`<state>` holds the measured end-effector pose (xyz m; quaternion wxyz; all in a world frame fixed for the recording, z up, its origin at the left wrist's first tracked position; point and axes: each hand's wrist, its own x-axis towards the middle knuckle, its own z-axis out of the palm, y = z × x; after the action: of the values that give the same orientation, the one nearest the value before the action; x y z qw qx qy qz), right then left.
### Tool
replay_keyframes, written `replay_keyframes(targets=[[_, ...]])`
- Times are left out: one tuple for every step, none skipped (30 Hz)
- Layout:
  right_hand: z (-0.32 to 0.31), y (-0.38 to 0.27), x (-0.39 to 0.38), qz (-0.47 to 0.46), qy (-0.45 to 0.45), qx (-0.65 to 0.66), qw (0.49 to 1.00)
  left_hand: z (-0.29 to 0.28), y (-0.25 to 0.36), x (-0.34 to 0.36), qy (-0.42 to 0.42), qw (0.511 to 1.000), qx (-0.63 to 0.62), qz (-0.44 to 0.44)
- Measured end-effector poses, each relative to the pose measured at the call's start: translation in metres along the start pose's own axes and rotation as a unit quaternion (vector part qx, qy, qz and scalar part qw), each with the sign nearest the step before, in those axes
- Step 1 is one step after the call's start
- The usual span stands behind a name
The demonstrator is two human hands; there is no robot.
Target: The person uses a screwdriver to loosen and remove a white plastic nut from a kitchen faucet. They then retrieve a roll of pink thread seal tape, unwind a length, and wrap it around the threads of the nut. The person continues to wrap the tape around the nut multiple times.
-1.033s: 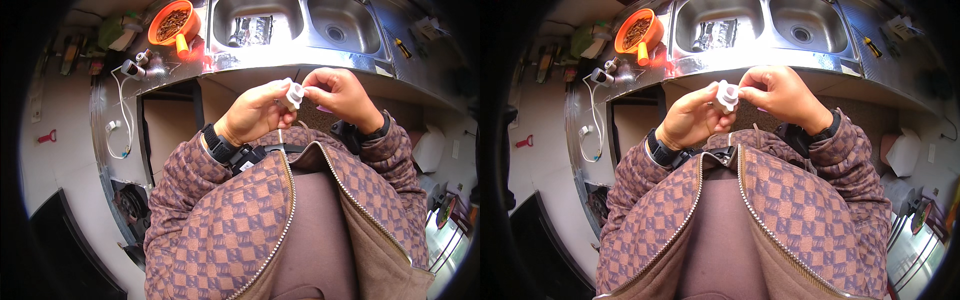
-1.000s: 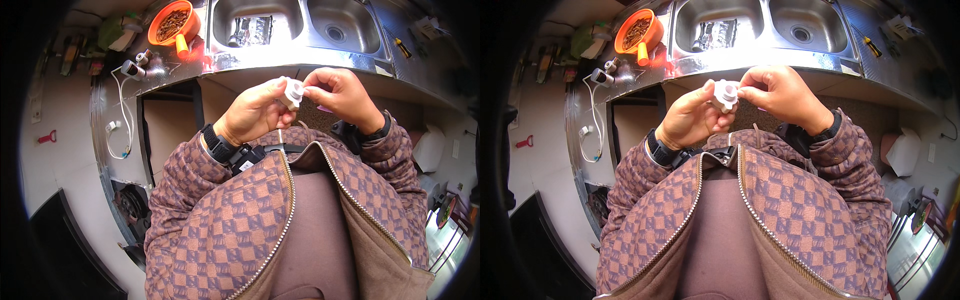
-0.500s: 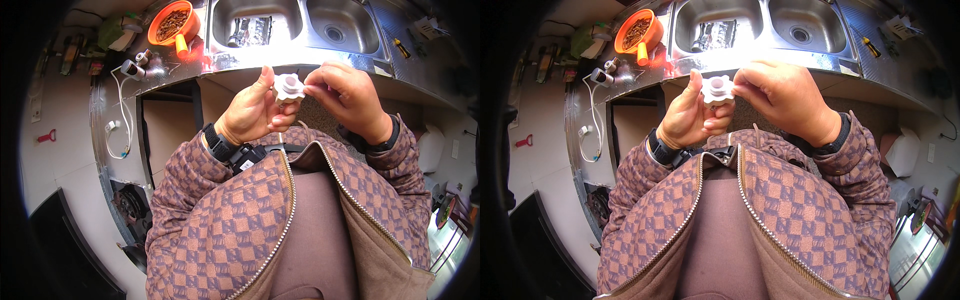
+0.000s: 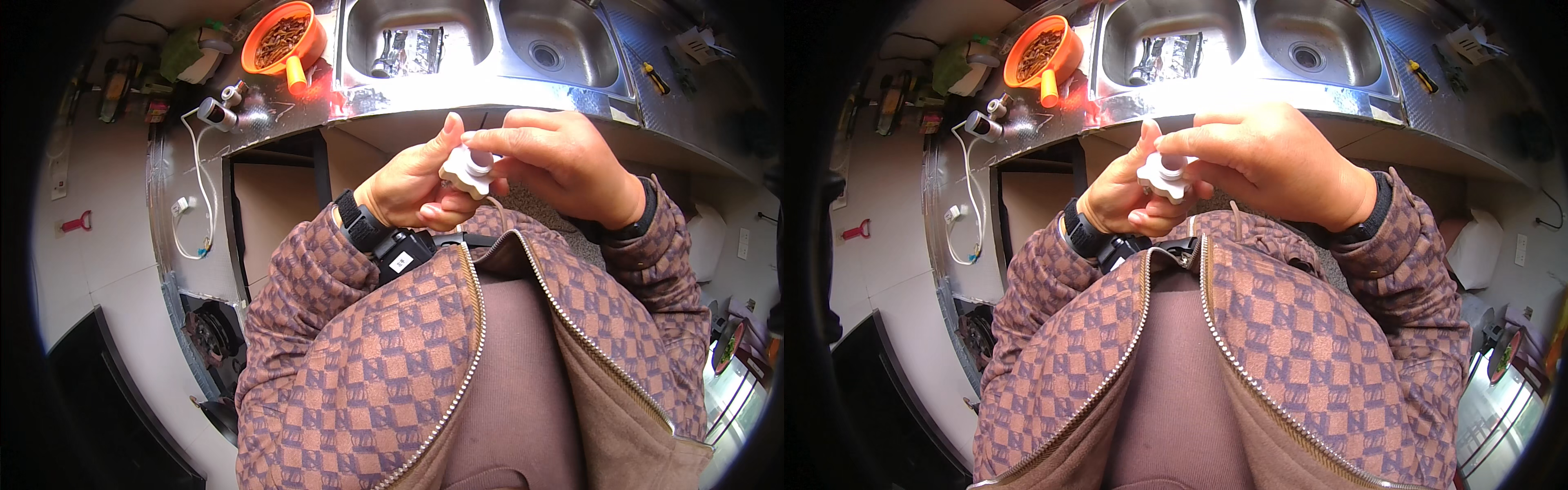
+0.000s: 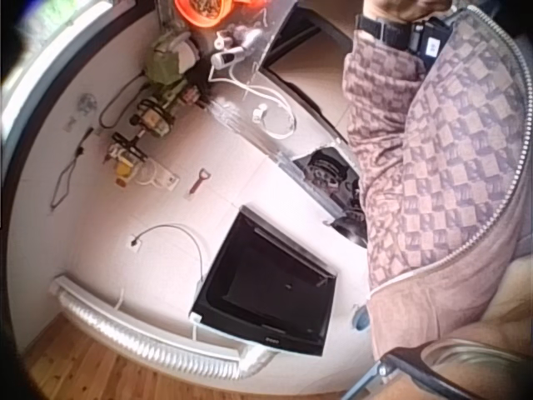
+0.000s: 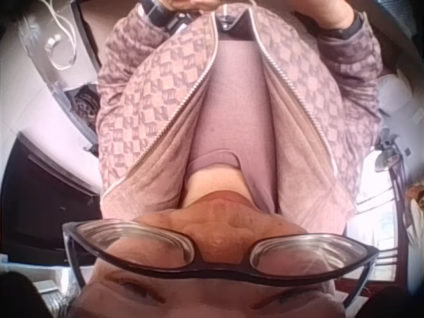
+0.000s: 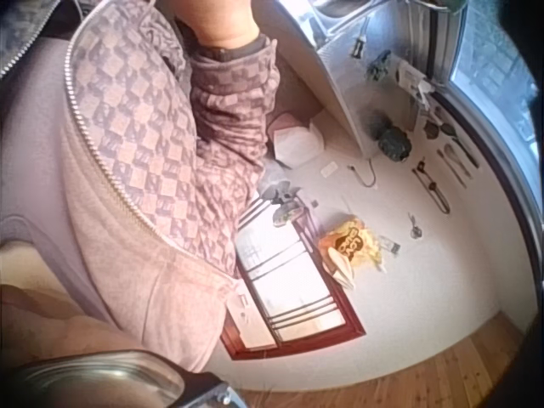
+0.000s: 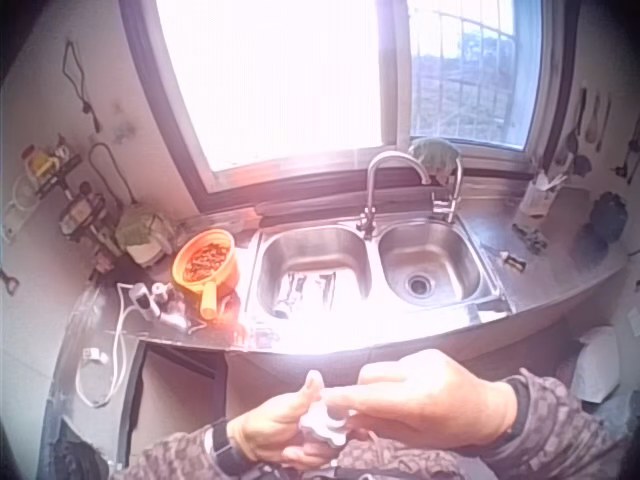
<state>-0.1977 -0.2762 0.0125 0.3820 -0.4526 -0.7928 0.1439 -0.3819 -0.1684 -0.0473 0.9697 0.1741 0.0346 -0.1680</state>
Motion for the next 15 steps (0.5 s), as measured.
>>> replay_keyframes(targets=[[0.001,0.0,-0.001,0.006,-0.005,0.007,1.0,0.0,-0.001,0.0,0.011,1.0,-0.012,0.002],[0.002,0.001,-0.002,0.013,-0.009,0.014,1.0,0.001,-0.001,0.001,0.045,0.999,0.0,0.008],[0.003,0.002,-0.003,0.035,-0.006,0.014,0.999,0.002,-0.002,0.003,0.073,0.997,0.012,0.015],[0.005,0.003,-0.005,0.056,-0.003,0.014,0.998,0.004,-0.003,0.003,0.092,0.995,0.026,0.025],[0.008,0.003,-0.006,0.075,0.005,0.01,0.997,0.005,-0.001,0.004,0.04,0.998,0.018,0.041],[0.011,0.004,-0.007,0.126,0.019,0.041,0.991,0.007,-0.001,0.004,0.116,0.99,0.055,0.062],[0.014,0.004,-0.009,0.175,0.038,0.068,0.981,0.009,-0.001,0.004,0.188,0.974,0.092,0.081],[0.017,0.004,-0.01,0.232,0.053,0.096,0.966,0.011,-0.001,0.005,0.241,0.955,0.13,0.11],[0.019,0.005,-0.01,0.233,0.058,0.092,0.966,0.012,0.002,0.002,0.243,0.946,0.158,0.149],[0.02,0.005,-0.011,0.239,0.062,0.105,0.963,0.014,0.002,0.002,0.257,0.923,0.223,0.179],[0.02,0.005,-0.012,0.257,0.063,0.121,0.957,0.016,0.0,0.001,0.285,0.892,0.286,0.204],[0.021,0.005,-0.013,0.275,0.065,0.136,0.949,0.018,-0.002,0.001,0.311,0.856,0.347,0.226],[0.021,0.005,-0.014,0.287,0.059,0.135,0.946,0.018,-0.002,0.003,0.308,0.857,0.347,0.224],[0.022,0.005,-0.014,0.298,0.054,0.135,0.943,0.019,-0.002,0.004,0.306,0.852,0.356,0.23],[0.023,0.005,-0.014,0.308,0.048,0.134,0.941,0.019,-0.002,0.005,0.305,0.847,0.365,0.236]])
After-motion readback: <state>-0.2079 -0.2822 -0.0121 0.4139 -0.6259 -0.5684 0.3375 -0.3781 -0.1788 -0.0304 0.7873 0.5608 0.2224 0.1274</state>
